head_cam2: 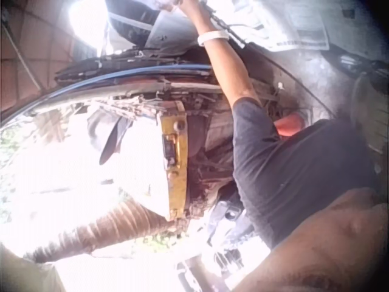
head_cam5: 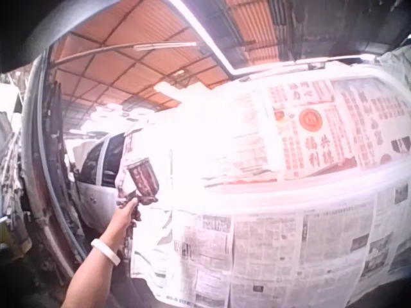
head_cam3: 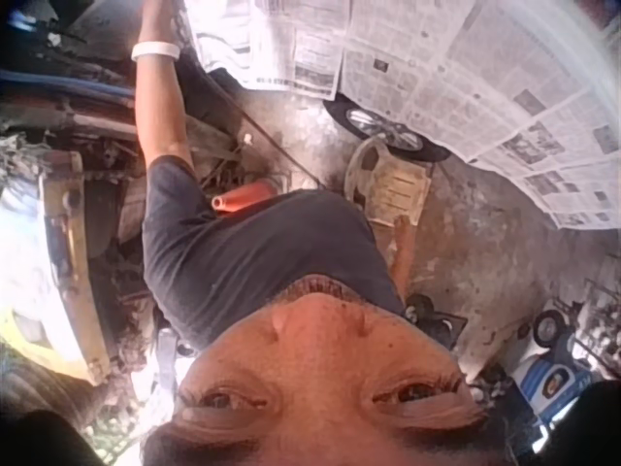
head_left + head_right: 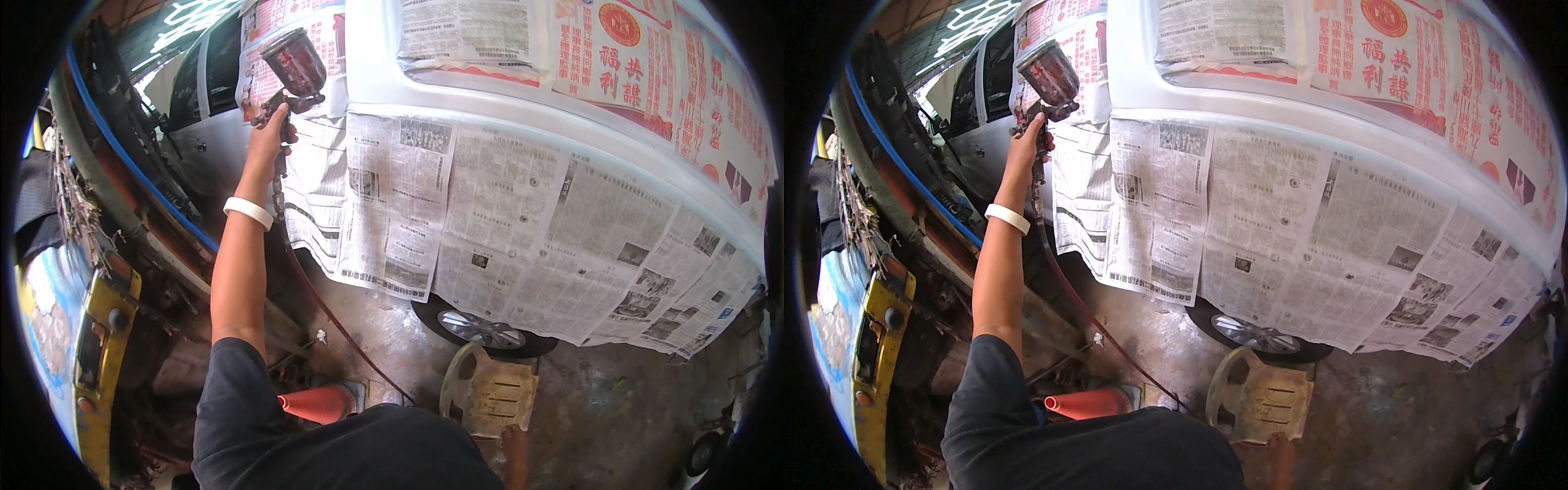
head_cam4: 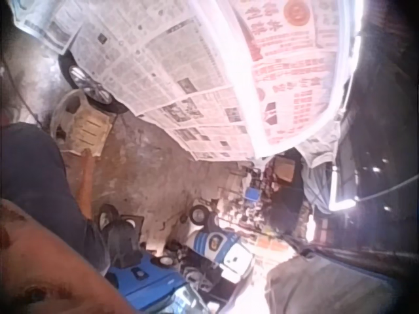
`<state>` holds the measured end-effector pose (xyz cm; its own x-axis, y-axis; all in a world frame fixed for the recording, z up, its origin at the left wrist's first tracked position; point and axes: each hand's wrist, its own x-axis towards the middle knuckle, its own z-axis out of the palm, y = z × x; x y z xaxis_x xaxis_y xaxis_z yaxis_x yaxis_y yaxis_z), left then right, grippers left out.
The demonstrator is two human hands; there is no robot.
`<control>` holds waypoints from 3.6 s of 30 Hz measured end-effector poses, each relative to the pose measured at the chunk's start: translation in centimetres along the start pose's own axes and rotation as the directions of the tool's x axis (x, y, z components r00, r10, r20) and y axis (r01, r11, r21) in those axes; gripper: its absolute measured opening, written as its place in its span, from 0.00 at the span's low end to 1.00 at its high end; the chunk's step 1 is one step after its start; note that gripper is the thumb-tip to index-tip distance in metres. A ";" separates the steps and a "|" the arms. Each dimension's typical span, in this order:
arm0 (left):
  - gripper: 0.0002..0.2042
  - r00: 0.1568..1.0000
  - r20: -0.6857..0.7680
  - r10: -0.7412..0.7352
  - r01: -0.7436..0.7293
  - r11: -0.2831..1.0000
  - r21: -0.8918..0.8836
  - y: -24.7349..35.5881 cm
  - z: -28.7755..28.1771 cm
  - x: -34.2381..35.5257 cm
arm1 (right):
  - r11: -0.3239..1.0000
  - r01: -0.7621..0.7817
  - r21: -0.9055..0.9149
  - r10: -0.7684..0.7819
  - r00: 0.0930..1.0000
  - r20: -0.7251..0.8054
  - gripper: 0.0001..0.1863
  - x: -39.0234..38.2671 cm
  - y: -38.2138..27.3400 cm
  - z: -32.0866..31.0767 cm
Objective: The person uses a spray gun to apply white paint to the side and roof panels of a vehicle, moving the gun in steady strokes while the surrounding areas are masked with newspaper.
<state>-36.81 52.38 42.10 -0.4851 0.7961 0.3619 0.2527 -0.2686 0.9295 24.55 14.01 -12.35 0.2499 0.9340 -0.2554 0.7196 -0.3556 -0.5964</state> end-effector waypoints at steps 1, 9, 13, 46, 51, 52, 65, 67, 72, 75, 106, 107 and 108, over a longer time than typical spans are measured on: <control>0.15 1.000 -0.025 0.002 -0.002 1.000 -0.001 -0.5 -0.2 0.5 | 0.998 -0.036 0.050 0.034 0.999 0.024 0.11 -0.1 -0.3 0.1; 0.15 0.999 -0.017 0.042 -0.042 0.999 0.001 0.2 0.6 -0.7 | 0.994 0.098 0.052 -0.095 0.994 -0.050 0.12 -1.0 -2.4 1.7; 0.14 0.996 0.078 0.048 -0.046 0.999 -0.022 0.9 1.1 -2.0 | 0.994 0.030 0.103 -0.028 0.999 -0.017 0.11 0.0 -1.6 3.0; 0.16 0.982 0.156 0.109 -0.113 0.993 0.017 6.3 2.6 1.5 | 0.974 -0.184 0.134 0.181 0.983 0.035 0.14 -1.0 -4.9 2.1; 0.17 0.949 0.308 0.071 -0.046 0.995 -0.086 9.0 3.6 0.1 | 0.974 -0.177 0.143 0.173 0.984 0.038 0.14 -1.0 -3.9 2.8; 0.18 0.939 0.334 0.084 -0.062 0.995 -0.075 9.1 3.6 0.7 | 0.972 -0.187 0.143 0.183 0.982 0.044 0.14 -1.0 -3.6 3.0; 0.16 0.982 0.080 0.172 -0.177 0.982 0.064 10.6 1.0 6.3 | 0.976 -0.151 0.159 0.152 0.988 0.004 0.12 -1.6 -2.2 3.8; 0.16 0.981 0.105 0.163 -0.164 0.986 0.002 10.9 0.6 6.8 | 0.980 -0.138 0.146 0.138 0.990 0.007 0.12 -1.6 -2.2 3.7; 0.17 0.967 0.143 0.211 -0.216 0.976 0.019 12.4 1.9 6.6 | 0.981 -0.138 0.139 0.135 0.990 0.030 0.12 -1.7 -3.9 2.2; 0.18 0.950 0.218 0.224 -0.233 0.972 0.016 13.4 3.1 5.9 | 0.998 -0.067 0.020 0.068 0.997 -0.045 0.13 -1.8 -4.6 1.8; 0.19 0.919 0.244 0.311 -0.313 0.949 -0.031 17.6 5.1 8.8 | 1.000 -0.004 -0.014 0.004 1.000 -0.002 0.21 -4.0 -3.8 2.5; 0.19 0.911 0.260 0.320 -0.317 0.947 -0.054 18.1 5.6 8.4 | 1.000 -0.012 -0.011 0.012 1.000 -0.005 0.21 -4.2 -4.0 2.6; 0.19 0.903 0.276 0.328 -0.319 0.944 -0.078 18.6 6.2 7.8 | 1.000 -0.022 -0.009 0.021 1.000 -0.008 0.20 -4.4 -4.1 2.6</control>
<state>-30.71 56.95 61.77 -0.1239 0.7808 0.6123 0.3282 -0.5501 0.7679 18.80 11.30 -10.73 0.2705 0.9264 -0.2619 0.7199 -0.3753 -0.5839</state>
